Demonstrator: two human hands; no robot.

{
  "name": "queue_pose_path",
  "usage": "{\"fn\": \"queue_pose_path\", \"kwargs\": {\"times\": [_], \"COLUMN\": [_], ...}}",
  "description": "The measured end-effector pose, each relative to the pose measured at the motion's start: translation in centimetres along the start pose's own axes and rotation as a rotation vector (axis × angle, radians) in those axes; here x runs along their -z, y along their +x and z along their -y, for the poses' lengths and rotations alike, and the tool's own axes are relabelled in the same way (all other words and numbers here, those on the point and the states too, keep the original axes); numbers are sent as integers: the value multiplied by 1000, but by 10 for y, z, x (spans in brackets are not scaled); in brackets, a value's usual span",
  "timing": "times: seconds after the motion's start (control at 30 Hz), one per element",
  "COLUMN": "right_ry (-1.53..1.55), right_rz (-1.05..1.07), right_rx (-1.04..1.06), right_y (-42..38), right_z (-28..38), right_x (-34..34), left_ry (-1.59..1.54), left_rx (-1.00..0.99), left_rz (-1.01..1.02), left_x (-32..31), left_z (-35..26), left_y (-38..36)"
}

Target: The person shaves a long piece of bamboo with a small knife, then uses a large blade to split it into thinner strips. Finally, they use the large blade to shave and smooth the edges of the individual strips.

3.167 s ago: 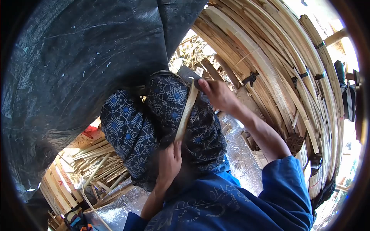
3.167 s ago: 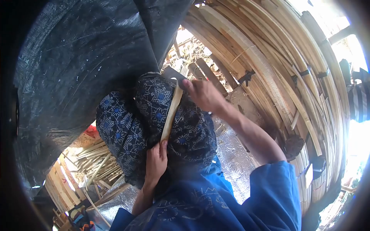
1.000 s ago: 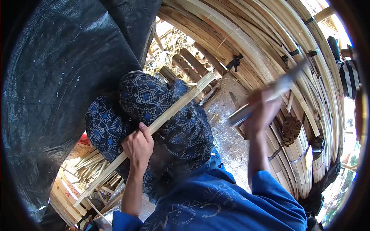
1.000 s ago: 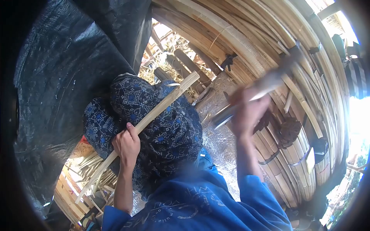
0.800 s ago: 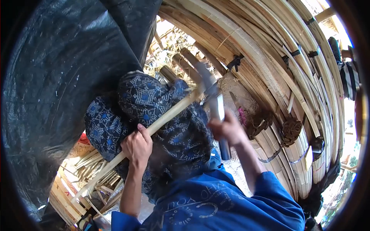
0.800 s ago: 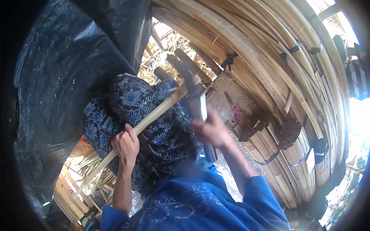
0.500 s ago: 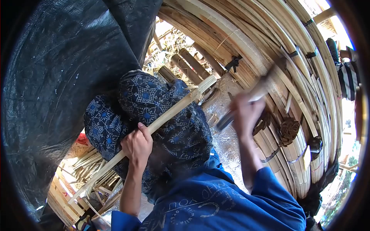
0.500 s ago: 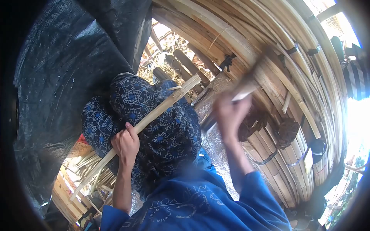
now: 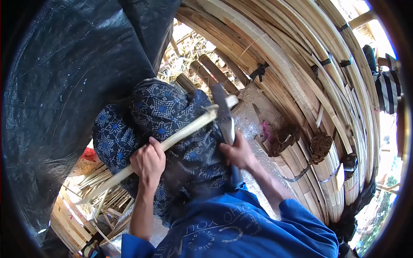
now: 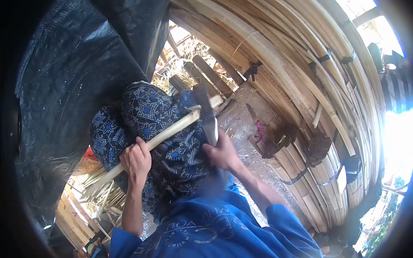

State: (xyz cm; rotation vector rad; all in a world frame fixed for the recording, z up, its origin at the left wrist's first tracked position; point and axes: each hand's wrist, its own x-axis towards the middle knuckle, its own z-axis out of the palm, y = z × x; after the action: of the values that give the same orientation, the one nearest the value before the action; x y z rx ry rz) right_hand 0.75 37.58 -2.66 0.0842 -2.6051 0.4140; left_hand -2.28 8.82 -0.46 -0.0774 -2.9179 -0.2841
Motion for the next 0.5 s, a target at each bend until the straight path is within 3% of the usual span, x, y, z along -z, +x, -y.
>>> {"fn": "queue_pose_path", "kwargs": {"times": [0.07,0.1,0.13,0.2,0.33,0.37,0.4,0.43,0.5], "right_ry": [840,972,1006,1075,1012,840,603,605,768], "right_rz": [621,603,367,47,-453,-363,-270,-271,315], "right_rx": [-715,-1006,-1049,-883,-765,-700,-489,-489,-742], "right_y": [13,44,51,70,72,49,18,13,9], "right_z": [17,19,7,-18,-10,1,5,11,25], "right_x": [26,54,63,87,76,52,15,19,35], "left_ry": [11,-8,-27,-32,-68,-36,-36,-10,-1], "left_rx": [-26,-14,-14,-13,-5,11,14,24,26], "left_rz": [9,16,28,25,118,115,110,103,90], "left_x": [0,1,3,4,15,10,10,10,8], "left_z": [3,2,1,0,-9,-8,-7,-7,-8], "left_y": [3,1,0,1,7,6,6,5,4]}}
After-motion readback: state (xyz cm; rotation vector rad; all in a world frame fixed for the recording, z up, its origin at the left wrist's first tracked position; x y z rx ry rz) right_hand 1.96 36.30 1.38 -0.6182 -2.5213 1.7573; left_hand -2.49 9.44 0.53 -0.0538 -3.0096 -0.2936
